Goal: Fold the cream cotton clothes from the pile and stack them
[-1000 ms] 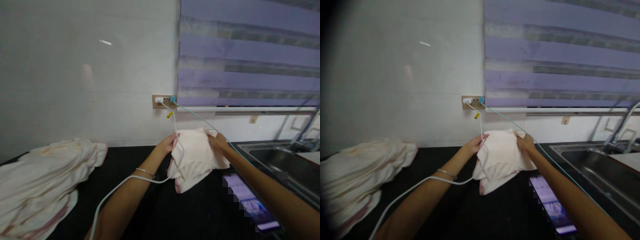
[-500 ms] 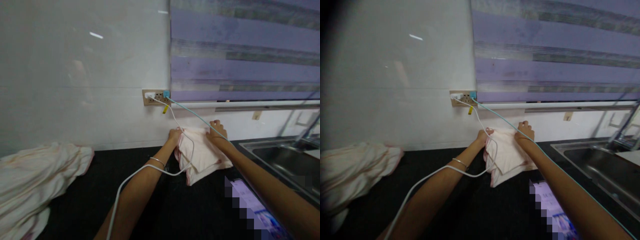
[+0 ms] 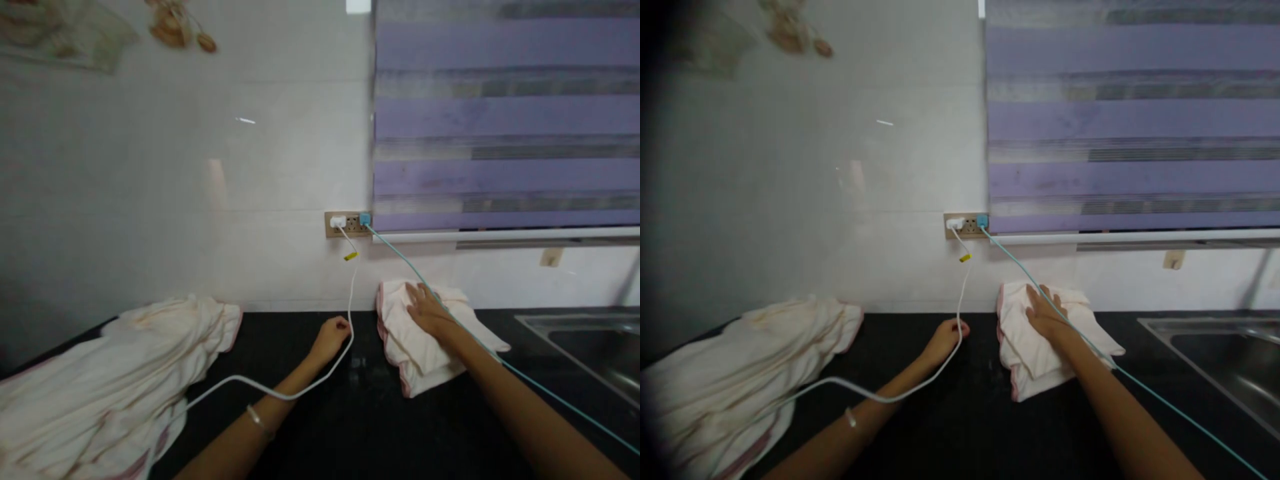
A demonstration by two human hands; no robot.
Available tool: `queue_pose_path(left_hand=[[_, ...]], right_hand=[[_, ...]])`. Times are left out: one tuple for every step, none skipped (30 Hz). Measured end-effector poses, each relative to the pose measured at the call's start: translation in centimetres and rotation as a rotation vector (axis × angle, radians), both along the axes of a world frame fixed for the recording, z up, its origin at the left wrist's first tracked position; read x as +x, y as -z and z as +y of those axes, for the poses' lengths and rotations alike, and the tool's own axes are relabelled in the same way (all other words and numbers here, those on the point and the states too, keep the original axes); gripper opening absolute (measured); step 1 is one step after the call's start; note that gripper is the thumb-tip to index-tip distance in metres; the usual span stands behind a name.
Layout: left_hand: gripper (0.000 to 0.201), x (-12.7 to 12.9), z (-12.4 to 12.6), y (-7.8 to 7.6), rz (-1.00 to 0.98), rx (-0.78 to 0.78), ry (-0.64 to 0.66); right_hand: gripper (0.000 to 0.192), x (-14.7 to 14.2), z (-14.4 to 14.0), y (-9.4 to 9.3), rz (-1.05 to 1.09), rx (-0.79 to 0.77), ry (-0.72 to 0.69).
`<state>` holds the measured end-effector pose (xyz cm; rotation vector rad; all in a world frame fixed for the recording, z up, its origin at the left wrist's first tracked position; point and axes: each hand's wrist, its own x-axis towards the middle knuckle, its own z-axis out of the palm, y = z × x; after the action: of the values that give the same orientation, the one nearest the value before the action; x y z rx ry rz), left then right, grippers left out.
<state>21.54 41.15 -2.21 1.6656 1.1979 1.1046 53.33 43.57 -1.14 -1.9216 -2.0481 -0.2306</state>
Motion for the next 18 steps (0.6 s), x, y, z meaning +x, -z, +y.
queue_pose_path(left_hand=[[0.011,-1.3,-1.3,0.0,0.032,0.021,0.020],[0.012,-2.5,-2.6,0.1,0.082,0.056,0.040],[0.014,-3.6,-3.8,0.1,0.161,0.102,0.061],[0.016,-4.8,-4.9,0.1,0.243,0.140,0.069],[0.017,-5.8,-5.9,0.1,0.326,0.171,0.070],[0.018,-6.9,-6.8,0.1,0.400,0.187,0.067],[0.018,-7.9,-7.6,0.2,0.456,0.188,0.060],[0.020,-8.8,-8.3,0.2,0.504,0.183,0.057],[0.022,-9.6,-8.9,0.3,0.544,0.177,0.052],[0.024,-10.2,-9.4,0.4,0.577,0.171,0.042],[0.025,-10.8,-9.8,0.5,0.605,0.162,0.023],[0.026,-11.2,-10.3,0.7,0.626,0.151,0.000],[0.026,-11.5,-10.7,0.9,0.637,0.146,-0.018],[0.026,-11.7,-11.0,1.1,0.640,0.154,-0.024],[0.027,-11.9,-11.4,1.3,0.638,0.174,-0.018],[0.029,-11.9,-11.7,1.5,0.634,0.202,-0.003],[0.031,-12.0,-12.0,1.7,0.629,0.231,0.012],[0.032,-12.0,-12.3,1.9,0.624,0.259,0.023]], right_hand=[[0.066,-0.1,0.2,-0.1,0.005,-0.038,-0.002],[0.065,-0.2,0.3,-0.2,0.009,-0.093,-0.009],[0.062,-0.3,0.5,-0.4,0.011,-0.154,-0.020],[0.060,-0.4,0.6,-0.6,0.009,-0.211,-0.030],[0.058,-0.6,0.7,-0.8,0.004,-0.257,-0.037],[0.057,-0.7,0.7,-1.0,-0.002,-0.291,-0.040],[0.056,-0.9,0.7,-1.4,-0.009,-0.309,-0.037],[0.055,-1.2,0.6,-1.7,-0.015,-0.315,-0.026],[0.055,-1.5,0.5,-2.1,-0.021,-0.313,-0.008],[0.055,-1.9,0.4,-2.5,-0.028,-0.311,0.016],[0.055,-2.5,0.3,-2.8,-0.035,-0.295,0.039],[0.056,-3.1,0.2,-3.1,-0.037,-0.265,0.052],[0.056,-3.9,0.2,-3.3,-0.034,-0.230,0.051],[0.057,-4.7,0.2,-3.3,-0.028,-0.197,0.036],[0.056,-5.5,0.3,-3.2,-0.022,-0.173,0.012],[0.056,-6.3,0.3,-3.0,-0.016,-0.160,-0.012],[0.056,-7.0,0.4,-2.7,-0.014,-0.161,-0.031],[0.056,-7.6,0.4,-2.4,-0.016,-0.173,-0.042]])
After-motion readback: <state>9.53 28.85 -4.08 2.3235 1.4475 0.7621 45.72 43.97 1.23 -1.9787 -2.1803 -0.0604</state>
